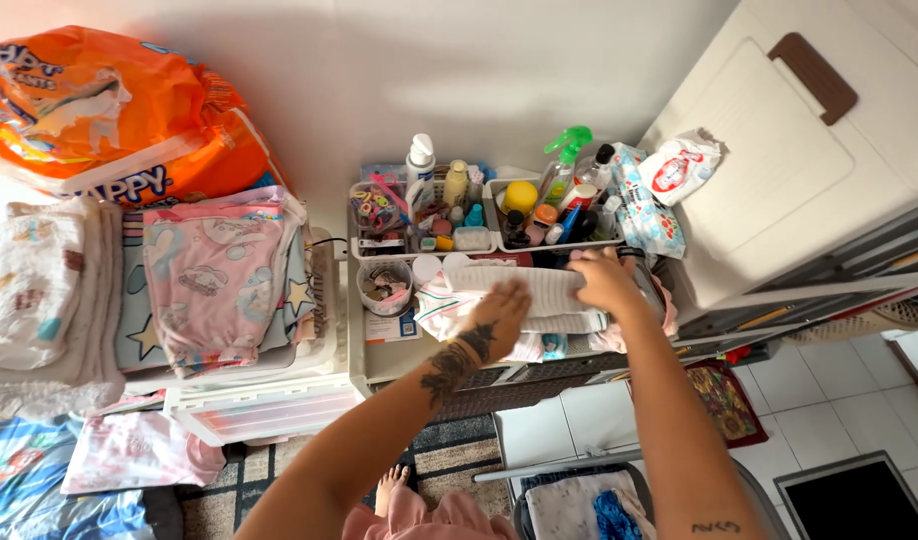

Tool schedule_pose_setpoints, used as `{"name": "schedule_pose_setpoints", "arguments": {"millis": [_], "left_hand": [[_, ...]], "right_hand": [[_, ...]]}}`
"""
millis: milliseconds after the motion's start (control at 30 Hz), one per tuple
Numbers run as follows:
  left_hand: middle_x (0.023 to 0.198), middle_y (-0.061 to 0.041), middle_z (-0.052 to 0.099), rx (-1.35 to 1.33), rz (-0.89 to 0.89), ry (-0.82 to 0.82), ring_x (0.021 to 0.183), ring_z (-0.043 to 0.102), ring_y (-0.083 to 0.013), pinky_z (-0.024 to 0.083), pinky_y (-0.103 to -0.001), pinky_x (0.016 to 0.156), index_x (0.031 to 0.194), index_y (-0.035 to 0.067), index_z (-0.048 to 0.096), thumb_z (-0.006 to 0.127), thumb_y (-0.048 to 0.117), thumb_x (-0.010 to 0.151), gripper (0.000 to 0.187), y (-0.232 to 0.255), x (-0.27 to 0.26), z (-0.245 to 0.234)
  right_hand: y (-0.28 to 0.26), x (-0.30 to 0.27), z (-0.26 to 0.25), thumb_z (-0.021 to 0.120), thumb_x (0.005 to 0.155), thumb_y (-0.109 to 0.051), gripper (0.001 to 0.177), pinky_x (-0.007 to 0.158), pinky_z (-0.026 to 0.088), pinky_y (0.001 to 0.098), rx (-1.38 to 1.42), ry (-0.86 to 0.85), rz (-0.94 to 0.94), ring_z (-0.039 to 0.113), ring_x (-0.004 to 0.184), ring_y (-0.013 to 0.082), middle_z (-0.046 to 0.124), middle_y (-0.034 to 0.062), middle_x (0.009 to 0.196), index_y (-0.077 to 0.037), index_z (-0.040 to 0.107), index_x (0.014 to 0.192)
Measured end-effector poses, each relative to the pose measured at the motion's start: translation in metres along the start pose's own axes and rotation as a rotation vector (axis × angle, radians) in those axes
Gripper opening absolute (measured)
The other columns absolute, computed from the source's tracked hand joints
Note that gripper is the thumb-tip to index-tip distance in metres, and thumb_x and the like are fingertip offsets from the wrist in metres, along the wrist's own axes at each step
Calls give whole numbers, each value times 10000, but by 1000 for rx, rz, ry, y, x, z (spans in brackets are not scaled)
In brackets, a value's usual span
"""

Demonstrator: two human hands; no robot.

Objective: Folding and organizing various baby clothes into stacks on a storage unit

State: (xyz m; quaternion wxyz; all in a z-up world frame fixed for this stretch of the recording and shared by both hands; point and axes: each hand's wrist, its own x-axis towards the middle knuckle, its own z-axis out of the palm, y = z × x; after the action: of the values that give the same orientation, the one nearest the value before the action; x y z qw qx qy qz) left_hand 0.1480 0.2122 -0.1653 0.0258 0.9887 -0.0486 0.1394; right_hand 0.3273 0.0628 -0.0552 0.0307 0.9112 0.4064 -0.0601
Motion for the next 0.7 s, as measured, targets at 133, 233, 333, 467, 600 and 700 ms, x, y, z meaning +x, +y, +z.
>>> {"name": "schedule_pose_setpoints", "arguments": {"millis": [133,233,333,467,600,700], "left_hand": [[1614,-223,375,94,-48,21,1540,288,-362,171,-503,1279,1517,-33,446,546,264,968,632,31,-7,-6],[1581,-304,338,-16,-150,18,1505,275,-434,158,-520,1247,1493,-93,413,578,347,938,727,42,-10,-26],[1571,-319,313,-149,-172,171,1477,290,-457,154,-534,1232,1536,-25,389,584,335,900,757,45,-14,-25],[1615,-348,216,-177,-213,51,1469,249,-508,166,-542,1210,1502,-74,308,576,401,960,769,62,-5,-22],[1526,-383,300,-552,-393,273,1422,340,-488,290,-532,1164,1482,-119,276,750,332,785,956,91,-13,-85],[1305,-225,605,-1088,-740,283,1222,573,-369,481,-463,1031,1405,2,405,841,326,733,863,85,-8,-108]], "right_hand": [[4,2,-16,903,661,-421,578,1085,309,483,-12,-116,42,404,1367,224,564,-25,1415,-253,752,1193],[29,10,-8,872,722,-367,492,1112,308,477,163,-2,-111,440,1360,259,601,37,1373,-187,774,1170],[26,-1,-17,739,823,-409,556,1021,472,365,681,-131,-55,662,1187,225,709,45,1284,-121,657,1291],[18,-5,-20,828,789,-279,478,908,500,347,660,-36,-6,668,1045,220,725,116,1165,-44,615,1147],[-32,4,-45,813,753,-108,446,777,516,399,931,-7,159,685,927,258,744,186,1062,-65,583,1133],[-83,18,-39,787,742,-83,435,741,559,384,1138,-84,61,710,882,233,722,166,1043,-80,600,1134]]}}
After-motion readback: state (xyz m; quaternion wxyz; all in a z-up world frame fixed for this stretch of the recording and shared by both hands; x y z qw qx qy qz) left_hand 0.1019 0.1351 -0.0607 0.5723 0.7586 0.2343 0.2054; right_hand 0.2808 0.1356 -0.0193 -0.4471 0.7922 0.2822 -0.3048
